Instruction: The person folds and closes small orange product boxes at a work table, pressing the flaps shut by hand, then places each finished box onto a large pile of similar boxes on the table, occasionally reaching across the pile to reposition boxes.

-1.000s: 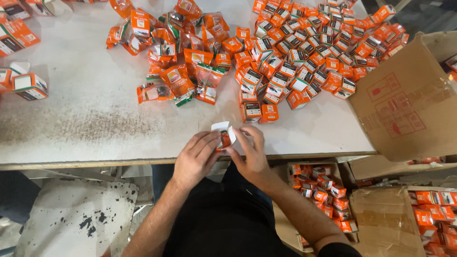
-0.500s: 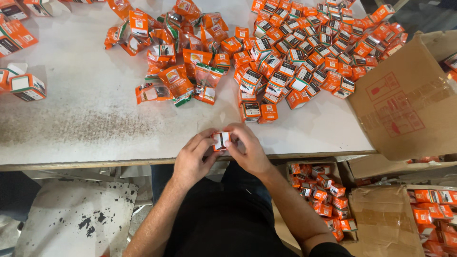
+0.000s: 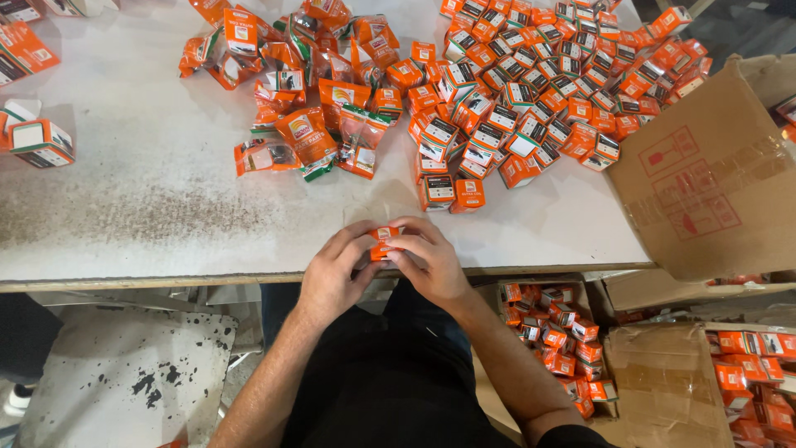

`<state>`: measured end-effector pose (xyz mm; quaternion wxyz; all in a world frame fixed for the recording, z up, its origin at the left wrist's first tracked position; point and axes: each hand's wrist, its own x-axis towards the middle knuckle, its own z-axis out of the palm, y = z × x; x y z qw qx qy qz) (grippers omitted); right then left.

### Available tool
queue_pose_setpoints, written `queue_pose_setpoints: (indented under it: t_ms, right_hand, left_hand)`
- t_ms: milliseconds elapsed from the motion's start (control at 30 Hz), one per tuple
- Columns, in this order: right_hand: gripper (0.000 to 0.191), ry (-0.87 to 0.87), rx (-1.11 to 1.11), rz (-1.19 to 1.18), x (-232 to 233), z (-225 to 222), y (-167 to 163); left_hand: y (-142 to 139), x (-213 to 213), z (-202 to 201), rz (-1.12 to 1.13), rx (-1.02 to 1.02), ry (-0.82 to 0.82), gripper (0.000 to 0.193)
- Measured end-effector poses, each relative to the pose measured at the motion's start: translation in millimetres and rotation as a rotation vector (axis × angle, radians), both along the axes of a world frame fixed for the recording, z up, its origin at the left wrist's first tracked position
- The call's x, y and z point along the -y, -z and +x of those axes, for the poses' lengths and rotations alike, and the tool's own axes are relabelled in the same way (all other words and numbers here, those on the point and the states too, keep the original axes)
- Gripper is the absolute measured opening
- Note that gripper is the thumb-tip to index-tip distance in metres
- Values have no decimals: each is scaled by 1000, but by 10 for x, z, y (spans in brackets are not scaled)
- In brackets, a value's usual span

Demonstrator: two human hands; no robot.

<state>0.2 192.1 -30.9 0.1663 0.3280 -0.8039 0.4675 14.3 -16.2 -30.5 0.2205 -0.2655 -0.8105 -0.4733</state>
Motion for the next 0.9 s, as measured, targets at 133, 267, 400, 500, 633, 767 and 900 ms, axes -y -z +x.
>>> queue_pose_setpoints:
  t_ms: [133,267,400,500,633,767,900]
  right_hand:
    - [28,-87,1,42,-64,-13,-24]
    - [33,-44,-148,126,-65,6,-2]
    - [36,48,-96,116,-125,65,8]
    - [34,284,-185,-51,-258,4,-94]
    - [33,546,-317,111,-485,-247,-380]
    - [25,544,-451,132,-323,-167,-510]
    - [53,51,-382,259,206,-50,-456]
  left_hand:
    - [-11,13,6,-160,-155,-34,36]
    - [-53,60,24,-197,-167,37,33]
    - [-166,294,-105,-219,-157,-36,36]
    - [-260,656,-431,-362,-266,-398,47]
    - [-315,1061,-787,-590,-248,-584,18]
    - [-332,1053,-662,-426,-152,-458,10]
    - [-299,689,-266,-112,136,-86,13]
